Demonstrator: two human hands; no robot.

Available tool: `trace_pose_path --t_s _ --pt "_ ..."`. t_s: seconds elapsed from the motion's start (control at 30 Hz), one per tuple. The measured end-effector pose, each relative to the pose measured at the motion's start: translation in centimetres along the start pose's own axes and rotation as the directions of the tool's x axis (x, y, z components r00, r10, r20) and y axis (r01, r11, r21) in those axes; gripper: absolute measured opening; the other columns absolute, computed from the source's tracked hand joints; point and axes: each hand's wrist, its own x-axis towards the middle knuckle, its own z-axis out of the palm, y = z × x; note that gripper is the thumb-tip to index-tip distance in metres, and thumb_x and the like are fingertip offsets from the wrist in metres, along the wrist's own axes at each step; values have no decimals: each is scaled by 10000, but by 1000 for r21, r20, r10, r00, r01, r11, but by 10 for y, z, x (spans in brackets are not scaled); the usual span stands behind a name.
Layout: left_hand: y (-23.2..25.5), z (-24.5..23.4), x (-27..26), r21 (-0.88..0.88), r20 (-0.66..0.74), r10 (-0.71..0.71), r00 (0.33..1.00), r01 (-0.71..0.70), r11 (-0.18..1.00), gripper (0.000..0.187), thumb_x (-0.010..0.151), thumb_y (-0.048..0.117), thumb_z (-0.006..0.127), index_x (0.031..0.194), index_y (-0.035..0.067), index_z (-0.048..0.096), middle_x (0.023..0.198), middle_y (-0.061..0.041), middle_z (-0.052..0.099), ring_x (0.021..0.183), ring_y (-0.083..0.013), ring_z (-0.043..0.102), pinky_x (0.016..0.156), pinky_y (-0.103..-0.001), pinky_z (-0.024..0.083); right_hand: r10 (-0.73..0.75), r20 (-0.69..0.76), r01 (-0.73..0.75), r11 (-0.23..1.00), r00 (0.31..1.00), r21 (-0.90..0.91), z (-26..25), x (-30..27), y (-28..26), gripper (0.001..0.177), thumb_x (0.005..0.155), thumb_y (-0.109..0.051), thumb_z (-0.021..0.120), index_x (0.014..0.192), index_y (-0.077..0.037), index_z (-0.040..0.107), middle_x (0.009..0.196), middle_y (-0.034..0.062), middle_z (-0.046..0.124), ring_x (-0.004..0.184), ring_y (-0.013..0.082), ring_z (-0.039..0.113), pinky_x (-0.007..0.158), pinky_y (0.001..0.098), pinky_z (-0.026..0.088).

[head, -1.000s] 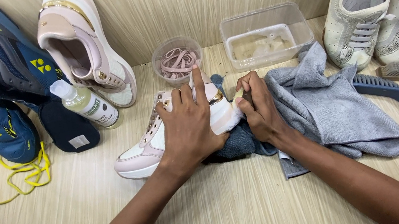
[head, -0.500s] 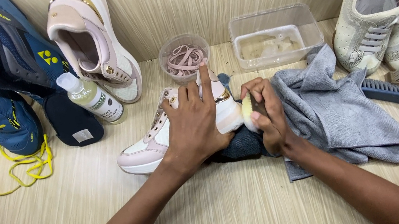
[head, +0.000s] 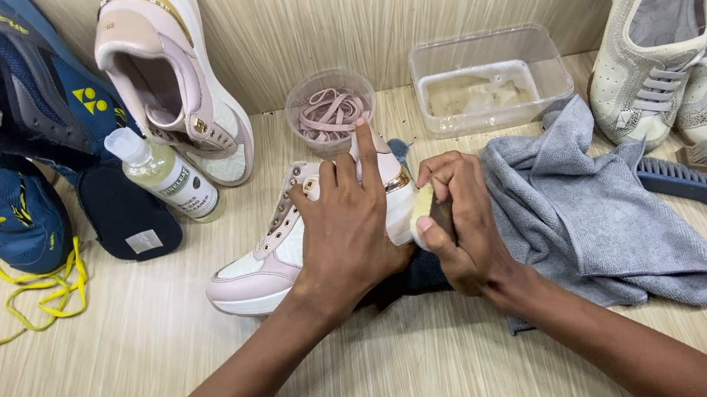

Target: The person scrubs a light pink sneaker with a brush and wipes it with a cloth, focusing on the sole and upper surfaces. They repeatedly dip the brush into a container of soapy water and continue scrubbing and wiping the shoe throughout the clip.

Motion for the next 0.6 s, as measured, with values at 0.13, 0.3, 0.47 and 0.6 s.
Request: trace_pose_path --t_s 0.13,0.3,0.47,0.6 --pt "4 10 -7 88 -70 -12 998 18 996 1372 618 458 852 1638 -92 117 1100 -141 580 1023 -278 557 889 -735 455 -136 22 137 974 991 -178 3 20 18 319 932 -457 492 947 -156 388 1003 111 494 1002 319 465 913 486 377" --pt "3 13 -7 89 -103 -12 995 21 996 1444 576 502 887 1642 -83 107 1096 -121 580 1000 -254 544 883 -707 453 9 10 -8 992 1000 -127 4 16 -3 364 937 -488 465 1013 -143 381 1039 136 506 1017 336 472 877 492 405" --pt "-1 9 -3 15 -98 -12 995 14 1000 1461 564 542 886 1640 -85 121 1091 -153 603 1006 -274 557 867 -746 437 26 -12 -28 983 1000 -181 -5 20 46 337 986 -451 479 1023 -134 369 1050 144 509 1029 364 484 904 510 392" --pt "-13 -4 6 -180 -7 3 1000 -5 984 1444 569 483 933 1626 -100 141 1162 -253 629 1076 -362 604 851 -822 415 198 -38 -196 980 980 38 -7 23 57 237 1107 -336 397 1093 -104 354 1128 185 555 1018 344 544 894 501 397"
